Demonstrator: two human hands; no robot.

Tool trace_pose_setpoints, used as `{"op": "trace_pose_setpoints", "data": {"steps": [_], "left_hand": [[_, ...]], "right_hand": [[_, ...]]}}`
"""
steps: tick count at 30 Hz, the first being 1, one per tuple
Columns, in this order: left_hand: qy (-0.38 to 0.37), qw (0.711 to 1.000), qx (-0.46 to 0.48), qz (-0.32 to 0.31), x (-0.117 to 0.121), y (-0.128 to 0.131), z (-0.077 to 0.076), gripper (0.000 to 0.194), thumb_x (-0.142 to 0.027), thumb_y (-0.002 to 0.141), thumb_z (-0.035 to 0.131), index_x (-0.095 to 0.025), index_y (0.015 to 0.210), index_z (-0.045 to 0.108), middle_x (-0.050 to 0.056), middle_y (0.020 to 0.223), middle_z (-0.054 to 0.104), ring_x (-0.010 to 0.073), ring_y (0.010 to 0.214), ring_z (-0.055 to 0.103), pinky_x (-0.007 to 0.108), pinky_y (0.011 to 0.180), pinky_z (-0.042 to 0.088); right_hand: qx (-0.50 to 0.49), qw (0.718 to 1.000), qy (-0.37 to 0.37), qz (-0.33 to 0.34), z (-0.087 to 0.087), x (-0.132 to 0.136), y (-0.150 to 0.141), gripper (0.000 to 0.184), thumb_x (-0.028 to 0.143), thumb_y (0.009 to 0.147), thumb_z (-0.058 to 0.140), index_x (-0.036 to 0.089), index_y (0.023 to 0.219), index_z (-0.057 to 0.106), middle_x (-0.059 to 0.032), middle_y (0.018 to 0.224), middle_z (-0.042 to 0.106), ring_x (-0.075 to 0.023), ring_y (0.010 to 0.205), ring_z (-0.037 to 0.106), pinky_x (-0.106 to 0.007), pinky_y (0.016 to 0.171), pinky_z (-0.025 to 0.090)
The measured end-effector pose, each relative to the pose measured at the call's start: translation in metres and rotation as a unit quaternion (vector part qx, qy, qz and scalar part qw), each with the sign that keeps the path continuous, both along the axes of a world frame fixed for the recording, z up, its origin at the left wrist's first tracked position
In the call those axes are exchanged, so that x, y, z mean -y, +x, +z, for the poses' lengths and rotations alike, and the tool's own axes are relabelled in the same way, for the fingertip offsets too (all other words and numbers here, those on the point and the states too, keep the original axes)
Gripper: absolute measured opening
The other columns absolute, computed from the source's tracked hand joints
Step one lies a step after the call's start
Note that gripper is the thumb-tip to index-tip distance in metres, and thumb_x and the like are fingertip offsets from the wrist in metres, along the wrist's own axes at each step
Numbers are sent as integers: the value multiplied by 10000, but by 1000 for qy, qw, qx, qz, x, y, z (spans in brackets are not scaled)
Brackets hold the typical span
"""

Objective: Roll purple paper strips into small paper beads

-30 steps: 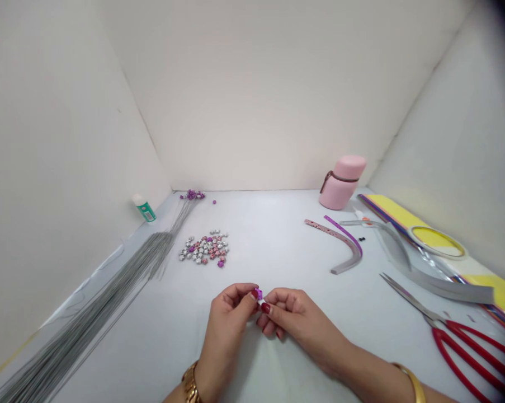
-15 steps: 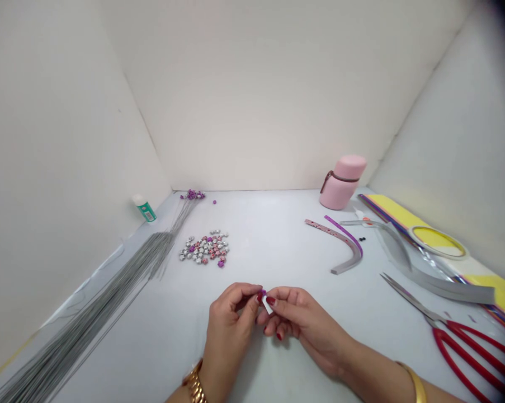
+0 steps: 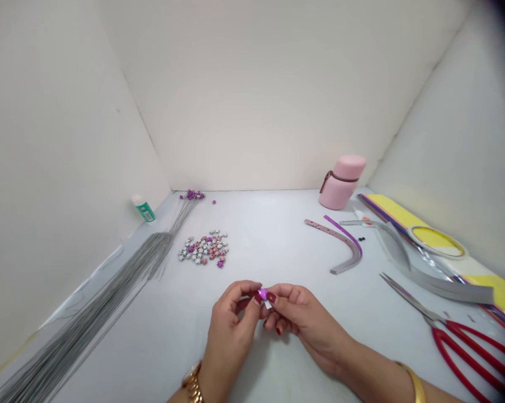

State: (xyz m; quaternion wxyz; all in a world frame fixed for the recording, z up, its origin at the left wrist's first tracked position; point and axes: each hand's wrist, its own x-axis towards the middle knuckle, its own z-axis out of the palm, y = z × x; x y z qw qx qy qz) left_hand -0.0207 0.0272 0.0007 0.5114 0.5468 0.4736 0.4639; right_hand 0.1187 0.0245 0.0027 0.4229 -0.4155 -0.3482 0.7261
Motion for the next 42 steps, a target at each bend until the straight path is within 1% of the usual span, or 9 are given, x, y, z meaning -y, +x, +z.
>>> {"op": "trace_pose_setpoints", "data": {"steps": [3,8,14,18,21,26,33,38,42], "left_hand": [[-56,998,28,-11,-1,2,-1,155,-274,735,584,-148,818,617,43,724,635,152,632,582,246,601,469],[-80,996,27,13,-3,-1,-1,151,-279,726,598,-135,751,637,37,668,628,144,637,556,233,615,439],[-130,987,85,50,-7,-3,-3,179,-291,709,617,-124,771,628,14,614,584,122,590,524,211,563,412],[-145,982,120,15,-5,-1,-3,186,-299,726,602,-119,766,625,22,614,598,128,593,538,222,584,415],[-144,980,138,-4,-2,1,-4,165,-284,745,584,-124,761,621,22,618,606,121,589,540,223,590,412],[-135,985,106,18,-3,1,-6,147,-259,727,601,-119,760,632,26,624,616,119,589,535,221,583,411],[-91,995,29,41,-4,-1,-3,161,-266,691,632,-141,788,661,43,682,666,152,637,579,236,608,450],[-41,999,-10,-5,-3,-4,1,173,-251,755,560,-155,851,667,56,758,683,166,695,603,244,655,472],[-7,999,-7,-37,-1,-3,3,149,-195,751,557,-163,856,658,68,826,667,178,744,617,260,692,488]], "right_hand": [[28,999,18,-1,-1,0,-1,222,337,729,626,115,731,629,-16,564,628,-88,499,537,-187,476,339],[70,997,23,2,-4,0,-1,263,371,746,595,117,683,612,-45,617,654,-98,513,544,-194,469,343],[124,990,57,20,-6,0,-2,237,362,770,560,140,694,587,-31,639,648,-101,526,547,-204,477,355],[141,987,72,7,-6,0,-2,226,389,757,565,164,743,552,-5,646,622,-100,507,542,-203,453,349],[150,985,83,15,-6,0,-1,199,357,755,575,160,732,552,0,624,608,-100,507,533,-207,468,361],[148,983,103,19,-4,0,0,190,330,770,558,153,701,572,-9,604,614,-108,529,529,-223,512,383],[104,992,63,13,-3,1,-2,244,377,758,569,146,679,568,-20,605,631,-102,515,530,-212,489,346],[68,997,48,2,0,0,-1,223,344,768,562,140,678,559,-24,599,636,-95,496,519,-206,480,328],[48,998,45,-4,1,0,0,163,274,772,558,139,681,549,-12,584,617,-89,492,514,-201,481,325]]}}
